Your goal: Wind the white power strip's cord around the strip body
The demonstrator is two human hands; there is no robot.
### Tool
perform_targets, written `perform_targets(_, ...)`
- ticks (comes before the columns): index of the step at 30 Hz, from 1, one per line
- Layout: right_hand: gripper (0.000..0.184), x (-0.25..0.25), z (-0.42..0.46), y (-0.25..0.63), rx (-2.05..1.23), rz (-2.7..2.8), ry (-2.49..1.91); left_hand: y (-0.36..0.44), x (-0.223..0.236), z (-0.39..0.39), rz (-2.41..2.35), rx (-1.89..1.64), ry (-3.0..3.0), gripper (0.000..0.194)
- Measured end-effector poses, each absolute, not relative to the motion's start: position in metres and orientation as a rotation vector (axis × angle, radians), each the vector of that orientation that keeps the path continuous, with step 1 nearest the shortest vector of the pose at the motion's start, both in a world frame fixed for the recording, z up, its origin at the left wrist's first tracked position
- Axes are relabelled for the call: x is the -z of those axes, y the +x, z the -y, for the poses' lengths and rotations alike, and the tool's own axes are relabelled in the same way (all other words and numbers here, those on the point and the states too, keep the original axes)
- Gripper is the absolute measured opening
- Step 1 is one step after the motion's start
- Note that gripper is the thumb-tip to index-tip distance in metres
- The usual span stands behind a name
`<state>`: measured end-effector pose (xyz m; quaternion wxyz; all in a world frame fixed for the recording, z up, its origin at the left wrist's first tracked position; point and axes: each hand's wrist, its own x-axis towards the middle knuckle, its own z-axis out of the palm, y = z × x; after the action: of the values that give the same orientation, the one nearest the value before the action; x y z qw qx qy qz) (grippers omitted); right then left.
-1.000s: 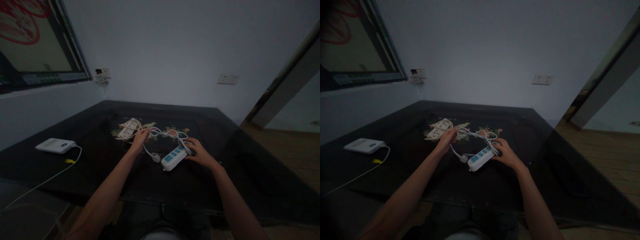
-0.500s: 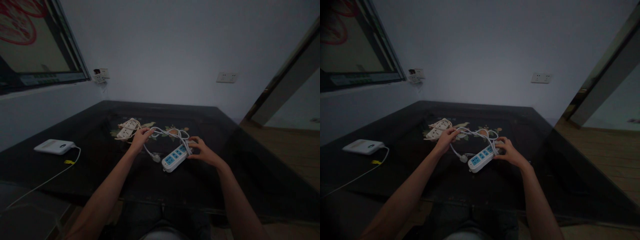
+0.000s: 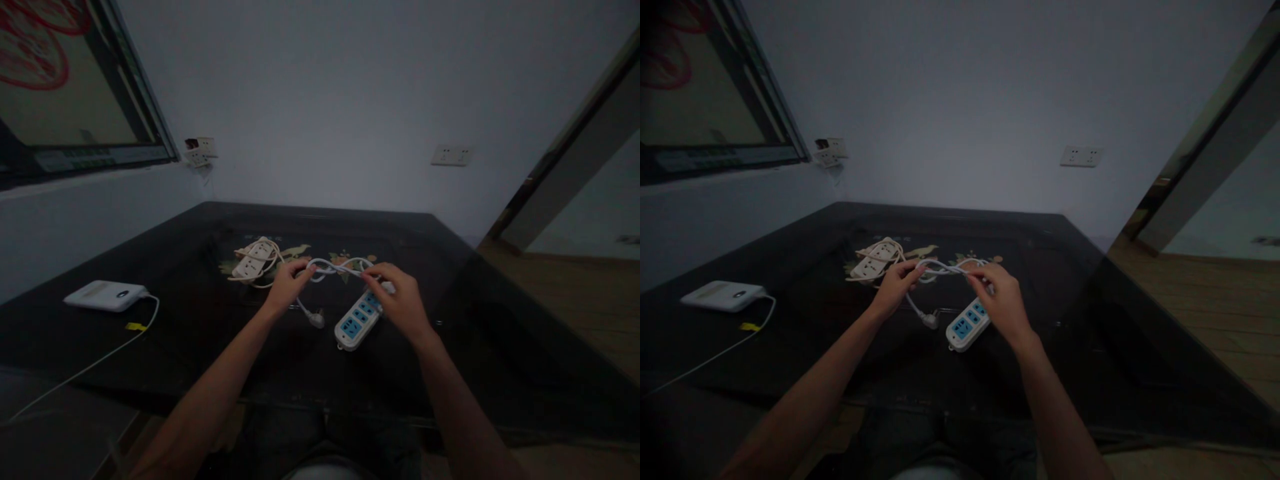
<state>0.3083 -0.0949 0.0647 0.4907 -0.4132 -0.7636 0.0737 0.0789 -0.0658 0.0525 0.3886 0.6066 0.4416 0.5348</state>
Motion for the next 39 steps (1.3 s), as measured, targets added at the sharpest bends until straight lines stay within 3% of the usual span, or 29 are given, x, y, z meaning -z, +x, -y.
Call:
perform_targets(4, 0.022, -0.067, 0.096, 0.253, -0.075, 2.022, -0.970, 0.085, -0.054, 0.074, -1.058, -1.404, 1.742, 0.023)
perform_targets(8, 0.017, -0.058, 0.086, 0.236, 0.024, 2.049, -1.021, 0.089, -0.054, 0.080, -1.084, -1.443, 1.825, 0.020)
perform_targets(14, 0.010, -0.048, 0.078, 0.251, -0.002, 1.937, -0.986, 0.095, -0.050, 0.080, -1.086, -1.455, 1.790, 0.013)
perform_targets(19, 0.009, -0.047, 0.078, 0.270, -0.019, 1.855, -0.993, 0.095, -0.042, 0.075, -1.026, -1.422, 1.760, 0.019)
perform_targets(26, 0.007, -0.038, 0.080, 0.303, -0.317, 1.675, -0.989, 0.092, -0.028, 0.058, -1.099, -1.440, 1.737, 0.020)
perform_targets(31, 0.008, -0.032, 0.082, 0.329, -0.507, 1.864, -0.965, 0.091, -0.025, 0.056, -1.137, -1.388, 1.826, 0.022)
perform_targets(39, 0.015, -0.058, 0.100, 0.321, -0.248, 2.111, -1.204, 0.090, -0.030, 0.062, -1.167, -1.332, 2.002, 0.019)
